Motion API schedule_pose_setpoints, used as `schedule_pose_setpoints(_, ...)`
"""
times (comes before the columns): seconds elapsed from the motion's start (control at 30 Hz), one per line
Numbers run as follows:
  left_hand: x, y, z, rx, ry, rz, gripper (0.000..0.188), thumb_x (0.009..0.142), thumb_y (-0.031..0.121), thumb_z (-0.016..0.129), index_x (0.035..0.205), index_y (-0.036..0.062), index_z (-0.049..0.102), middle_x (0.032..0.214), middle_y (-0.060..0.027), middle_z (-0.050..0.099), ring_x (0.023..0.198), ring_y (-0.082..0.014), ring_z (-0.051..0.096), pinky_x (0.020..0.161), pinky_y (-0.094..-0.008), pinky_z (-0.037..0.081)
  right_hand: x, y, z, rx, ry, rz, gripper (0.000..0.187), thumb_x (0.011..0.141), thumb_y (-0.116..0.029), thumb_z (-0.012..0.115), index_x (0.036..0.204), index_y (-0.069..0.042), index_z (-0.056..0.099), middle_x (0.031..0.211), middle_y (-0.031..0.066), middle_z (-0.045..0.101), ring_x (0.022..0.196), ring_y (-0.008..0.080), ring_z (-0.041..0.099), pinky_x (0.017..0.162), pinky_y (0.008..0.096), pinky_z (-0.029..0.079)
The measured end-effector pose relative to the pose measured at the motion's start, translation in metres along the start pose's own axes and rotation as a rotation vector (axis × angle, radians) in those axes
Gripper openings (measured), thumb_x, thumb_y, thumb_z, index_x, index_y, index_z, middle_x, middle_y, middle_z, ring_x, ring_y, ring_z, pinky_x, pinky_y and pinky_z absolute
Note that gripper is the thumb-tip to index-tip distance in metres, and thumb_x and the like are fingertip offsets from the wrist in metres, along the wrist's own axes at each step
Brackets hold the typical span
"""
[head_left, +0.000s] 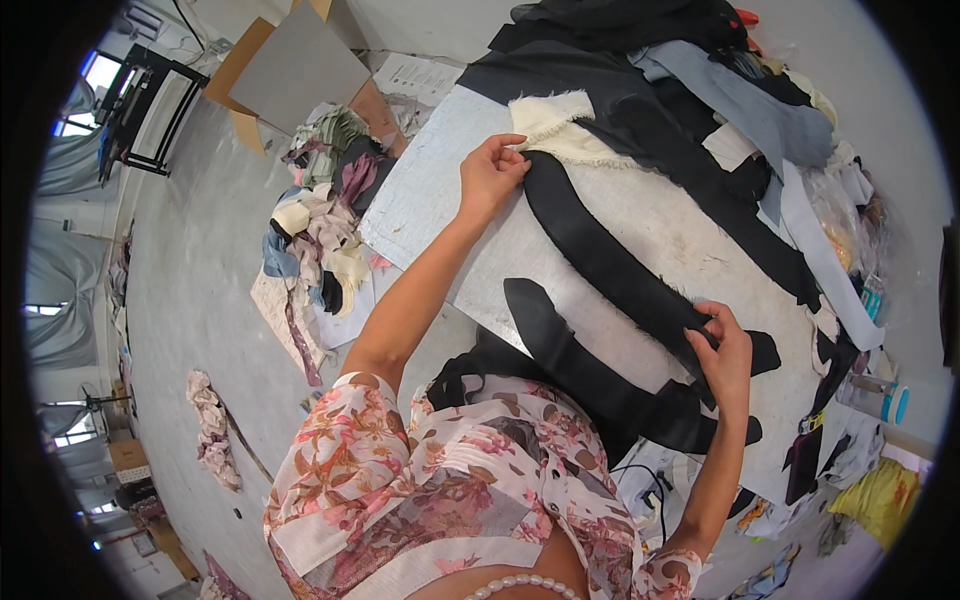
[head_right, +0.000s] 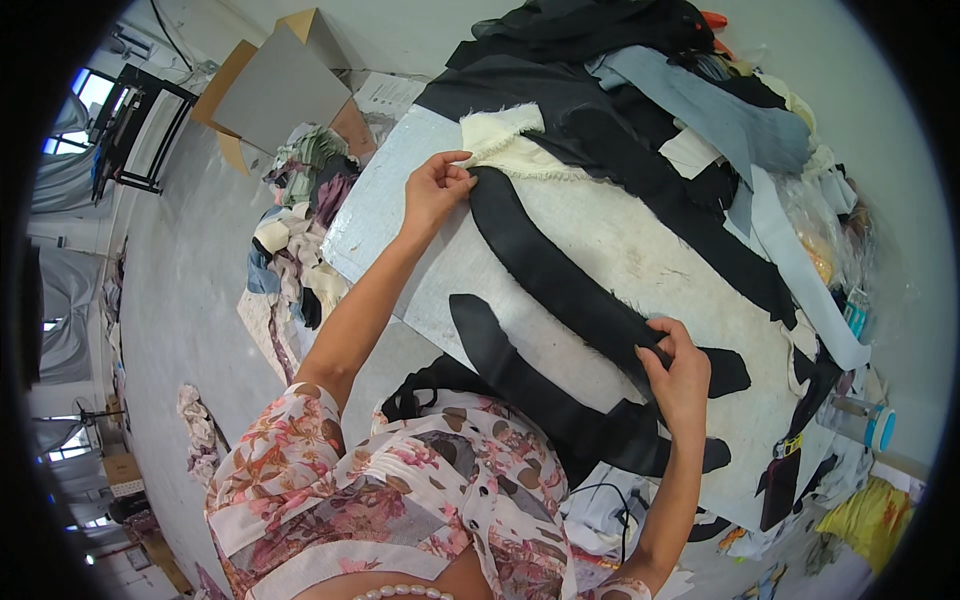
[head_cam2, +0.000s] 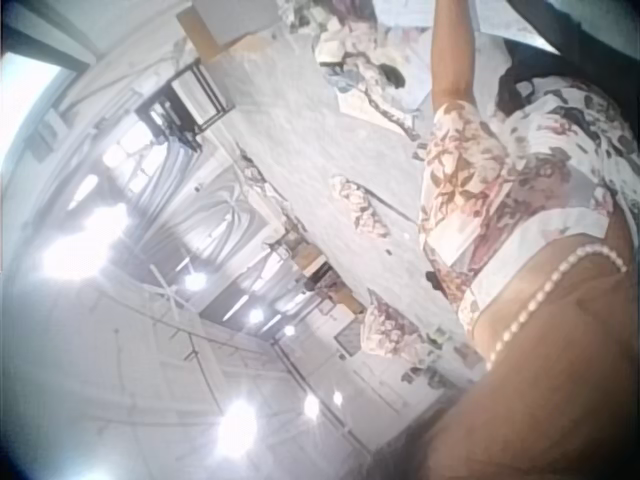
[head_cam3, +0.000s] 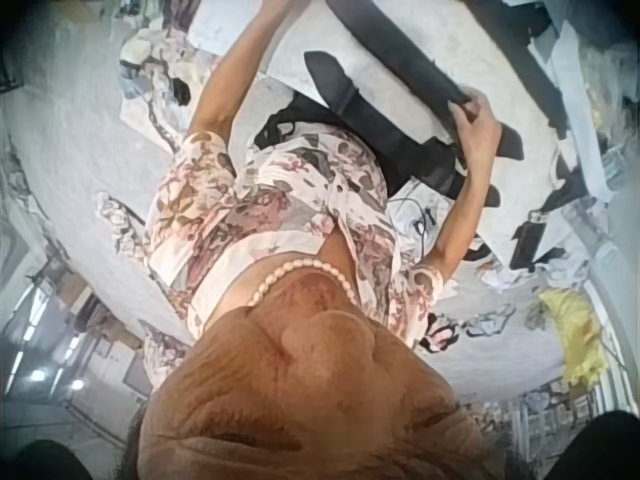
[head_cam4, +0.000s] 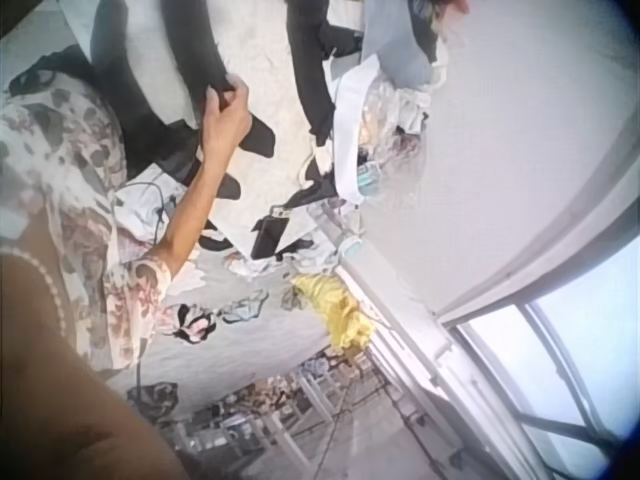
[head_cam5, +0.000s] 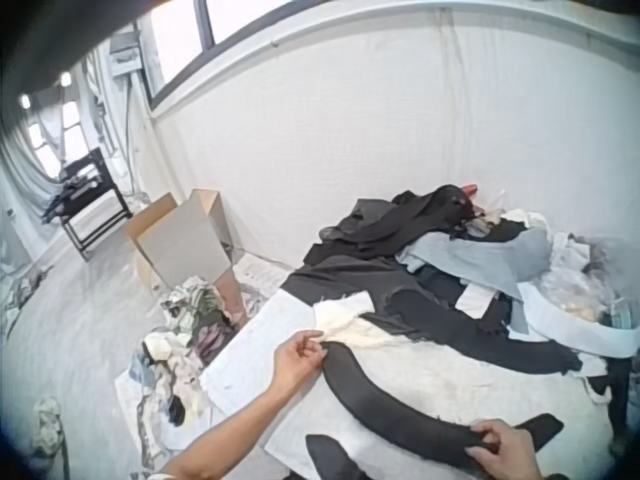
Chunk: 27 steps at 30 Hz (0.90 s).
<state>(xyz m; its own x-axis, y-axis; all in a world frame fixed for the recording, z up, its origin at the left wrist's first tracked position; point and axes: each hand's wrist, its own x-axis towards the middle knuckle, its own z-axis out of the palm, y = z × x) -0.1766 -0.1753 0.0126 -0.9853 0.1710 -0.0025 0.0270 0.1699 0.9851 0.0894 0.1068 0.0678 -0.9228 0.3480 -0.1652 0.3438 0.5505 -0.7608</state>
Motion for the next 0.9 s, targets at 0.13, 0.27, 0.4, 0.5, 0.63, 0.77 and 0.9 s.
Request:
schedule_pose_setpoints(0.13, -0.003, 0.001, 0.001, 0.314, 0.072, 0.210, 0.037, 0.083, 0.001, 0.069, 0.120, 0.0035, 0.063, 0.096, -0.0065, 0.065, 0.082, -0.0141, 0.062, 0.074, -0.0263, 0.051, 0.001, 0.005, 0.002, -0.036, 0.010, -0.019, 0.034, 0.076, -0.003, 0.074, 0.109, -0.006, 0.063, 0.063, 0.0052, 0.056, 0.057, 0.0147, 0.052, 0.058, 0.0276, 0.043)
schedule_pose_setpoints(0.27, -0.017, 0.010, 0.024, 0.634, 0.019, 0.576, 0.038, 0.093, 0.024, 0.059, 0.129, 0.0110, 0.059, 0.135, -0.0190, 0.051, 0.129, -0.0364, 0.045, 0.105, -0.0465, 0.036, 0.002, 0.004, 0.001, -0.052, 0.013, -0.023, 0.035, 0.076, -0.004, 0.075, 0.109, -0.007, 0.063, 0.064, 0.0053, 0.056, 0.057, 0.0163, 0.052, 0.058, 0.0284, 0.042)
schedule_pose_setpoints(0.4, -0.022, -0.003, 0.036, 0.883, -0.175, 0.580, 0.047, 0.100, 0.038, 0.045, 0.140, 0.0149, 0.051, 0.152, -0.0207, 0.033, 0.144, -0.0411, 0.022, 0.115, -0.0562, 0.015, 0.000, 0.001, -0.002, -0.022, -0.003, 0.002, 0.036, 0.076, -0.005, 0.075, 0.110, -0.008, 0.063, 0.063, 0.0053, 0.056, 0.056, 0.0158, 0.052, 0.057, 0.0285, 0.042)
schedule_pose_setpoints(0.5, -0.023, -0.006, 0.037, 0.974, -0.145, 0.610, 0.048, 0.100, 0.039, 0.047, 0.141, 0.0155, 0.050, 0.153, -0.0211, 0.031, 0.144, -0.0408, 0.023, 0.115, -0.0567, 0.015, 0.000, 0.005, -0.003, -0.061, 0.010, -0.002, 0.037, 0.076, -0.006, 0.075, 0.111, -0.008, 0.062, 0.064, 0.0056, 0.057, 0.057, 0.0175, 0.053, 0.057, 0.0297, 0.042)
schedule_pose_setpoints(0.63, -0.035, 0.018, 0.050, 1.057, -0.130, 0.670, 0.051, 0.099, 0.043, 0.048, 0.143, 0.0158, 0.048, 0.154, -0.0207, 0.029, 0.145, -0.0397, 0.021, 0.116, -0.0577, 0.013, 0.002, 0.011, 0.002, -0.100, 0.052, -0.045, 0.038, 0.076, -0.008, 0.076, 0.112, -0.010, 0.062, 0.066, 0.0062, 0.058, 0.058, 0.0210, 0.056, 0.058, 0.0317, 0.044)
schedule_pose_setpoints(0.77, -0.050, 0.014, 0.065, 1.079, -0.299, 0.696, 0.055, 0.098, 0.046, 0.049, 0.144, 0.0158, 0.047, 0.155, -0.0200, 0.029, 0.146, -0.0380, 0.020, 0.116, -0.0573, 0.011, 0.002, 0.008, 0.000, -0.131, 0.044, -0.048, 0.041, 0.075, -0.009, 0.076, 0.112, -0.010, 0.061, 0.067, 0.0062, 0.058, 0.059, 0.0224, 0.057, 0.058, 0.0328, 0.044)
schedule_pose_setpoints(0.9, -0.053, 0.012, 0.065, 1.087, -0.322, 0.717, 0.058, 0.097, 0.050, 0.048, 0.145, 0.0160, 0.046, 0.154, -0.0208, 0.030, 0.146, -0.0377, 0.020, 0.116, -0.0575, 0.011, -0.001, 0.009, -0.011, -0.140, 0.022, -0.024, 0.044, 0.073, -0.008, 0.077, 0.114, -0.011, 0.060, 0.068, 0.0059, 0.059, 0.060, 0.0235, 0.059, 0.059, 0.0337, 0.045)
